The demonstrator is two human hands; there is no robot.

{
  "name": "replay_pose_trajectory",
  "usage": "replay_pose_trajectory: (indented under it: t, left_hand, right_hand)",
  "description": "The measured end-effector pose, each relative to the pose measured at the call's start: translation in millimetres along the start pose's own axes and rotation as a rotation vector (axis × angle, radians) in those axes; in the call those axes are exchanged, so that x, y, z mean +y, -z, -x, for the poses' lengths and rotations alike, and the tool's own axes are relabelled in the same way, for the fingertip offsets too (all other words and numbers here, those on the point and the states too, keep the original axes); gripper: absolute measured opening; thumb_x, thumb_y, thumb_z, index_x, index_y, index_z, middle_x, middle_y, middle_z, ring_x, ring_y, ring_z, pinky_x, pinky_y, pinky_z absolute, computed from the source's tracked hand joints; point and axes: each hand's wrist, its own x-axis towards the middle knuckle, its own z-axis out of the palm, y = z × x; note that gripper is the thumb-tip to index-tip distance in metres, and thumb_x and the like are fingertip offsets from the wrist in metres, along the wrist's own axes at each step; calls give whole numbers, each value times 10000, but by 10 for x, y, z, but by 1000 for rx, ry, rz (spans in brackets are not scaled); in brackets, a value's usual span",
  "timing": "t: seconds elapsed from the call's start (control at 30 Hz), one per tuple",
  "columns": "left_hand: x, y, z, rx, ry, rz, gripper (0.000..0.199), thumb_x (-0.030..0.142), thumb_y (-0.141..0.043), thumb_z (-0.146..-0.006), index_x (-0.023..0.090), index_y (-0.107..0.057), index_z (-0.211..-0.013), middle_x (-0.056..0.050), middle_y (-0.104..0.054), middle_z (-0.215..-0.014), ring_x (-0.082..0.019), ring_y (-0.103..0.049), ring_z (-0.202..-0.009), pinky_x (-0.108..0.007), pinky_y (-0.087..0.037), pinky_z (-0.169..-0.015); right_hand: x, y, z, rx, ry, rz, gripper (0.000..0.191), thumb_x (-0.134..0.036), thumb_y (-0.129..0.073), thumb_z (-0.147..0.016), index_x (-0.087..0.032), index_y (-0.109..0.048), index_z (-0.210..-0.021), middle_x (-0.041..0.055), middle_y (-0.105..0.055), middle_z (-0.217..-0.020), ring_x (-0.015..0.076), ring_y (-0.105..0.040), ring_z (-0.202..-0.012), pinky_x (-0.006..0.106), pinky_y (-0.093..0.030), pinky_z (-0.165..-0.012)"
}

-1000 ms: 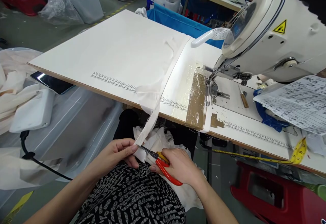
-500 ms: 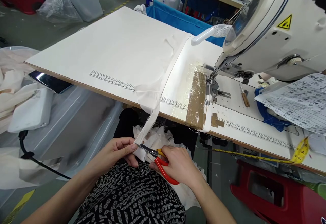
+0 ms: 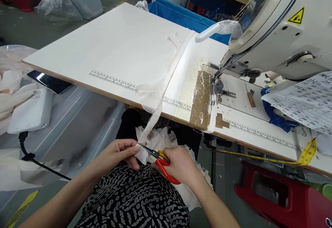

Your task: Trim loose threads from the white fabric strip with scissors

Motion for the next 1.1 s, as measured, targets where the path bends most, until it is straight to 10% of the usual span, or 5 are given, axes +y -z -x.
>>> replay_pose_trajectory:
  t: [0.6,0.7,0.87,1.1]
  left_hand:
    - [-12,-4,-19,-41,49,-111,457,548,-528,-865,101,-577,-949,-93,-704,-727,-169,-691,-703,-216,-523,-651]
    - [39,32,5,169,-121,-380,459,527,-511,-881,144,-599,-1117,-33,-664,-719,-106,-594,-601,-188,-449,-572]
    - [338,-8,-101,726,-779,-888,249,329,-494,-928,183,-661,-1039,-31,-651,-948,-84,-525,-728,-194,-402,-635]
    - [779,-229,-593,943,-1050,-1394,256,377,-561,-887,140,-657,-875,-42,-646,-872,-187,-512,-856,-298,-375,-705]
  right_hand:
    - [131,-5,-28,-55,67,-279,590,-628,-647,-756,-136,-353,-616,-49,-319,-559,44,-242,-554,199,-167,-511]
    - [205,-37,101,-49,52,-321,536,-582,-649,-777,-144,-362,-661,-47,-378,-618,46,-288,-584,183,-205,-535]
    - [222,-105,294,-9,9,-408,490,-527,-663,-788,-147,-378,-671,-35,-414,-658,56,-319,-611,179,-237,-565]
    - [136,-198,364,100,23,-508,470,-474,-692,-781,-149,-370,-676,-32,-434,-662,56,-342,-607,170,-242,-564]
